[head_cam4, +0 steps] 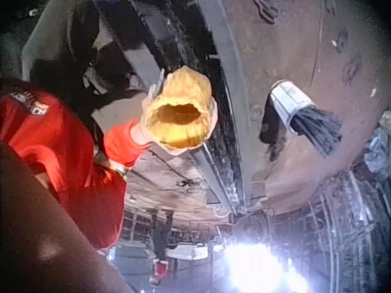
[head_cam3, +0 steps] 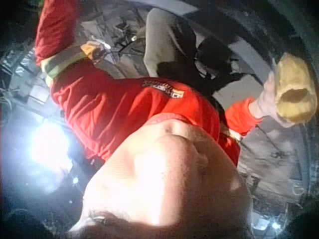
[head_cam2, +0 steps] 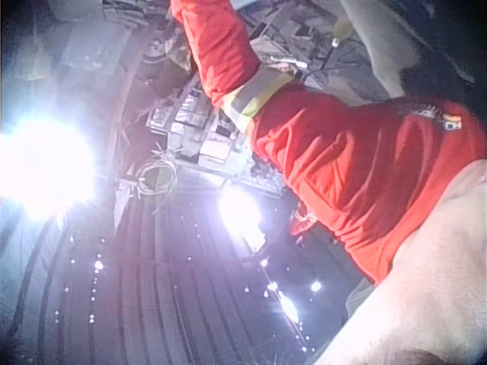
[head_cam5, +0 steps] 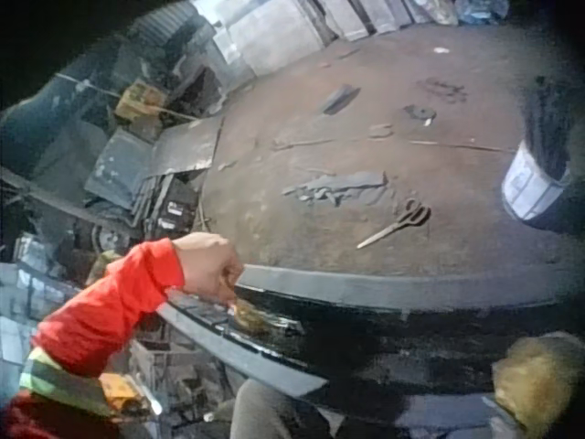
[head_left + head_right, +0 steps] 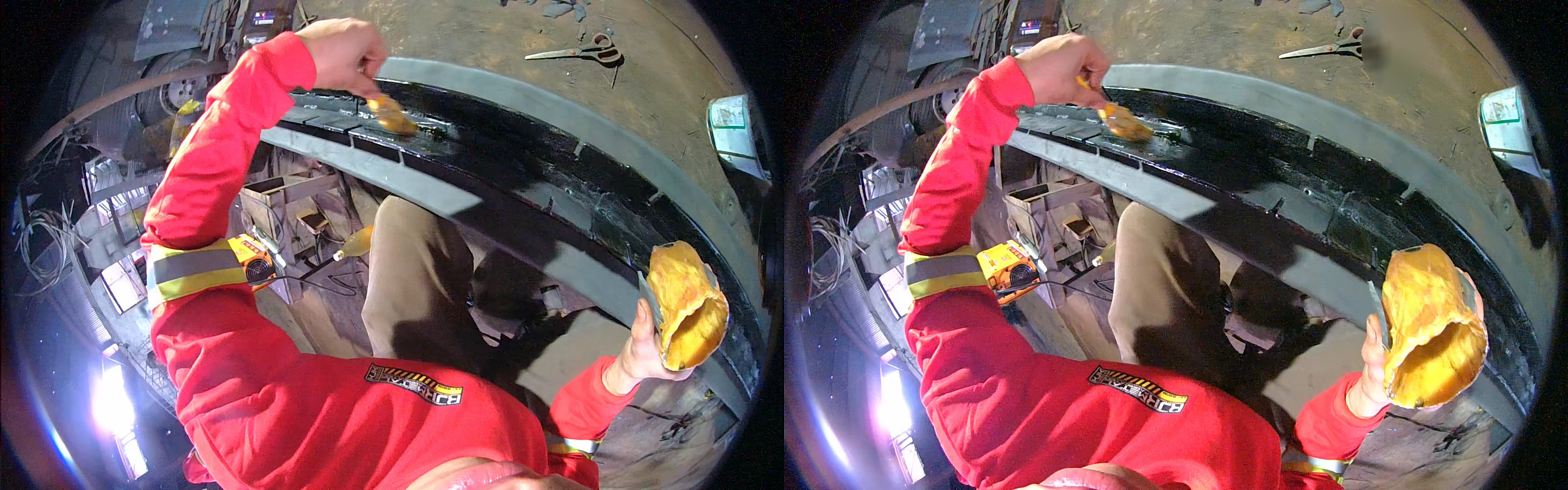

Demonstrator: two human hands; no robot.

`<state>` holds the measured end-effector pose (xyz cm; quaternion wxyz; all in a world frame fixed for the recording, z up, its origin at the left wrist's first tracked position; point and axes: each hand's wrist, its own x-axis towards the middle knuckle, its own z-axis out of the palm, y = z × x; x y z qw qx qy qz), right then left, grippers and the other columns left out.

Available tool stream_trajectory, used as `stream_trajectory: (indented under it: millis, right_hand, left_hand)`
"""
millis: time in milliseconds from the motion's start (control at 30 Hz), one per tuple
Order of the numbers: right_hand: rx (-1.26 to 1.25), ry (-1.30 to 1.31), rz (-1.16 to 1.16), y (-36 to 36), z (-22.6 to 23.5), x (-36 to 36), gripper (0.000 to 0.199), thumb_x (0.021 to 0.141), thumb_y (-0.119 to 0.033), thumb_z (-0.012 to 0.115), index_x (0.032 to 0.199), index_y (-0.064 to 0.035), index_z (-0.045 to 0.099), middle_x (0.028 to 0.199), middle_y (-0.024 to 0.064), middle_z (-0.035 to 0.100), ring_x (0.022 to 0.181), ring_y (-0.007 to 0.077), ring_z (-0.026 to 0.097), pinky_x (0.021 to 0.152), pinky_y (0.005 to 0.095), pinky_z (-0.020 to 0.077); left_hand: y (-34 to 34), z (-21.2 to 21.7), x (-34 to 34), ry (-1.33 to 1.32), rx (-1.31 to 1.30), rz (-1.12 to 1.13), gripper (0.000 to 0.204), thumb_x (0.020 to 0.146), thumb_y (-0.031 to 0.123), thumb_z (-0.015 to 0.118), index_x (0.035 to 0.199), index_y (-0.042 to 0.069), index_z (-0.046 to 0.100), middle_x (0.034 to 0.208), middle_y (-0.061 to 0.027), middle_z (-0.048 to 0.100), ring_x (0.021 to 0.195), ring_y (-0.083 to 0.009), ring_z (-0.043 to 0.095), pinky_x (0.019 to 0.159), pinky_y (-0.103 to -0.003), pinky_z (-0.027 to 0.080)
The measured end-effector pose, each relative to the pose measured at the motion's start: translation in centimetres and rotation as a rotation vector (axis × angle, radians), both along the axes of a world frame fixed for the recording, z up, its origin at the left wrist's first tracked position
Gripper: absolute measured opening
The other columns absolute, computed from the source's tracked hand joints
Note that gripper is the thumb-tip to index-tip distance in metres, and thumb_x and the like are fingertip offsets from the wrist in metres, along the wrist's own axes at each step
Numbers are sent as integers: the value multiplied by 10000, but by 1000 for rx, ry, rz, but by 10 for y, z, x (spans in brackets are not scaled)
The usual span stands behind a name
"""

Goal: The person applies a yellow paste-like substance to a long, curved metal beam using a small brush. They repeatedly dip the brush into a small container held in the other hand to reload the paste and spread it along the beam's surface.

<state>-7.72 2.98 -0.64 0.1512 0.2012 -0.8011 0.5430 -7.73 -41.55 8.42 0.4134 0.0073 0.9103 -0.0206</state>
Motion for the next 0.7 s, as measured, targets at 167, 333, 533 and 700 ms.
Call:
stream_trajectory:
  millis: [167,333,533,700]
  right_hand:
    - [18,-4,-22,16,-13,7,750,733,-240,803,1248,145,418,1220,256,531,1050,360,589,919,425,496]
    - [3,-13,-48,16,-19,5,707,730,-223,802,1228,132,447,1207,232,550,1039,331,597,908,408,497]
    - [25,-12,-105,25,-23,8,657,725,-202,800,1204,117,483,1191,203,572,1027,295,607,895,388,499]
    - [-14,1,-68,11,-6,1,645,713,-197,808,1192,107,501,1180,186,585,1018,275,614,884,376,502]
  left_hand:
    - [-40,17,25,53,-156,-66,202,642,198,792,702,75,644,713,-110,637,705,-310,628,612,-406,467]
    - [-52,16,52,103,78,-99,203,609,122,770,711,42,614,700,-121,627,695,-320,623,617,-402,472]
    - [-33,66,38,83,96,-134,168,606,21,703,712,32,572,690,-120,575,691,-329,602,607,-377,463]
    - [-29,25,59,82,15,-209,186,579,-32,626,741,35,565,728,-127,589,770,-359,599,662,-420,466]
